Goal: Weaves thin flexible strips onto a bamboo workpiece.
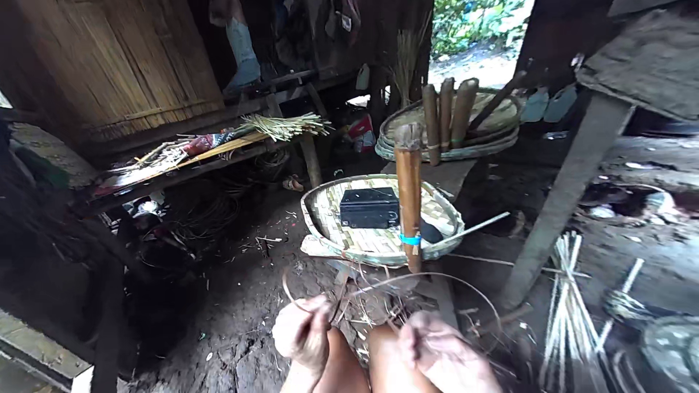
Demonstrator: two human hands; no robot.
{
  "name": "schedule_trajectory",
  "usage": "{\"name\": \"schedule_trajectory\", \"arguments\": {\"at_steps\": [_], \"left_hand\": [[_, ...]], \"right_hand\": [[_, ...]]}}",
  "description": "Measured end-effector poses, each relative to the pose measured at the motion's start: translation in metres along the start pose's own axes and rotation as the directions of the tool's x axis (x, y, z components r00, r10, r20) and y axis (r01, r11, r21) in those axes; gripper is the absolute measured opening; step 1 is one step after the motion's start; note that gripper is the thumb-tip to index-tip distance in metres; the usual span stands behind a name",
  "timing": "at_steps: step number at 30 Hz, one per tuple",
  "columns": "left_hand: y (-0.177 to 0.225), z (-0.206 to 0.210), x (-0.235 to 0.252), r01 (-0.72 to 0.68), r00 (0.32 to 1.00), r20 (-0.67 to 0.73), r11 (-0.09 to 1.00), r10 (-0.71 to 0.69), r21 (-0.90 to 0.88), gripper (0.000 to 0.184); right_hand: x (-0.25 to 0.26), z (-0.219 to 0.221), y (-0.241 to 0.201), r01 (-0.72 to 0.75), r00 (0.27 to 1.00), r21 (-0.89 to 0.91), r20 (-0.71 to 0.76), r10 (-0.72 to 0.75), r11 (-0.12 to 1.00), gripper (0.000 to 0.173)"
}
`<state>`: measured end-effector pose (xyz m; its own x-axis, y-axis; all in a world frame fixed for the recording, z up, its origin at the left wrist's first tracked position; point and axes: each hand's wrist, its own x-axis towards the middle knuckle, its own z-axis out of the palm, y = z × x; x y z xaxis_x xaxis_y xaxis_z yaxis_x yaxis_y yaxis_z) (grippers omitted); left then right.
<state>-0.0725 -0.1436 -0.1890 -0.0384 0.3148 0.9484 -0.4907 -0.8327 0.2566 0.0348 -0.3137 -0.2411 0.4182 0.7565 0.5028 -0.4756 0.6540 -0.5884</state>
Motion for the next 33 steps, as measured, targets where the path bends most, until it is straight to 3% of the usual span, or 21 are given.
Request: {"name": "schedule_trajectory", "arguments": {"at_steps": [1, 3, 5, 6, 8, 10, 12, 17, 20, 21, 23, 25, 27, 28, 30, 32, 33], "left_hand": [[-0.004, -0.006, -0.002, -0.186, 0.972, 0.166, 0.977, 0.168, 0.102, 0.011], [-0.01, -0.01, -0.001, -0.484, 0.798, 0.477, 0.863, 0.369, 0.142, 0.017], [-0.013, -0.007, 0.001, -0.618, 0.664, 0.622, 0.774, 0.416, 0.141, 0.025], [-0.014, -0.006, 0.003, -0.631, 0.651, 0.641, 0.759, 0.406, 0.16, 0.025], [-0.015, -0.007, 0.011, -0.612, 0.698, 0.614, 0.753, 0.368, 0.244, 0.019], [-0.019, -0.013, 0.021, -0.515, 0.809, 0.511, 0.768, 0.289, 0.38, 0.018], [-0.027, -0.025, 0.03, -0.352, 0.904, 0.391, 0.819, 0.172, 0.453, 0.023], [-0.04, -0.025, 0.025, -0.013, 0.962, 0.264, 0.952, -0.072, 0.306, 0.015], [-0.04, -0.02, 0.025, 0.316, 0.917, 0.206, 0.937, -0.341, 0.148, 0.012], [-0.039, -0.019, 0.028, 0.452, 0.866, 0.199, 0.888, -0.459, 0.081, 0.009], [-0.039, -0.016, 0.032, 0.629, 0.764, 0.215, 0.776, -0.608, -0.041, 0.006], [-0.042, -0.013, 0.032, 0.694, 0.712, 0.245, 0.713, -0.657, -0.104, 0.007], [-0.044, -0.009, 0.028, 0.721, 0.687, 0.266, 0.679, -0.676, -0.135, 0.007], [-0.044, -0.007, 0.027, 0.73, 0.678, 0.27, 0.669, -0.684, -0.138, 0.007], [-0.042, -0.003, 0.031, 0.739, 0.669, 0.285, 0.653, -0.686, -0.163, 0.008], [-0.04, -0.002, 0.033, 0.746, 0.657, 0.352, 0.64, -0.666, -0.183, 0.007], [-0.042, -0.003, 0.034, 0.73, 0.666, 0.402, 0.66, -0.629, -0.176, 0.008]], "right_hand": [[-0.002, 0.004, 0.0, -0.11, 0.994, -0.044, 0.022, 0.111, 0.993, 0.033], [0.001, 0.018, 0.004, -0.196, 0.98, -0.295, -0.034, 0.194, 0.935, 0.05], [0.006, 0.03, 0.006, -0.159, 0.987, -0.609, -0.11, 0.115, 0.777, 0.04], [0.008, 0.033, 0.005, -0.094, 0.994, -0.734, -0.103, 0.027, 0.672, 0.034], [0.004, 0.038, 0.0, 0.013, 0.971, -0.919, -0.083, -0.223, 0.395, 0.025], [-0.008, 0.031, -0.016, -0.068, 0.871, -0.997, -0.073, -0.485, 0.027, 0.029], [-0.035, 0.005, -0.052, -0.291, 0.773, -0.935, -0.105, -0.626, -0.203, 0.037], [-0.115, -0.071, -0.129, -0.729, 0.57, -0.629, -0.341, -0.748, -0.27, 0.049], [-0.136, -0.081, -0.158, -0.788, 0.55, -0.571, -0.483, -0.681, -0.231, 0.055], [-0.131, -0.075, -0.166, -0.75, 0.589, -0.62, -0.47, -0.658, -0.228, 0.055], [-0.093, -0.041, -0.172, -0.579, 0.712, -0.752, -0.278, -0.645, -0.315, 0.054], [-0.034, 0.006, -0.162, -0.315, 0.811, -0.83, 0.015, -0.584, -0.46, 0.05], [0.028, 0.052, -0.135, 0.054, 0.859, -0.8, 0.342, -0.38, -0.597, 0.036], [0.057, 0.068, -0.119, 0.264, 0.844, -0.743, 0.487, -0.225, -0.615, 0.027], [0.104, 0.081, -0.088, 0.547, 0.778, -0.575, 0.617, 0.117, -0.608, 0.034], [0.136, 0.079, -0.077, 0.675, 0.705, -0.44, 0.62, 0.344, -0.592, 0.023], [0.151, 0.077, -0.08, 0.696, 0.683, -0.399, 0.624, 0.38, -0.597, 0.014]]}}
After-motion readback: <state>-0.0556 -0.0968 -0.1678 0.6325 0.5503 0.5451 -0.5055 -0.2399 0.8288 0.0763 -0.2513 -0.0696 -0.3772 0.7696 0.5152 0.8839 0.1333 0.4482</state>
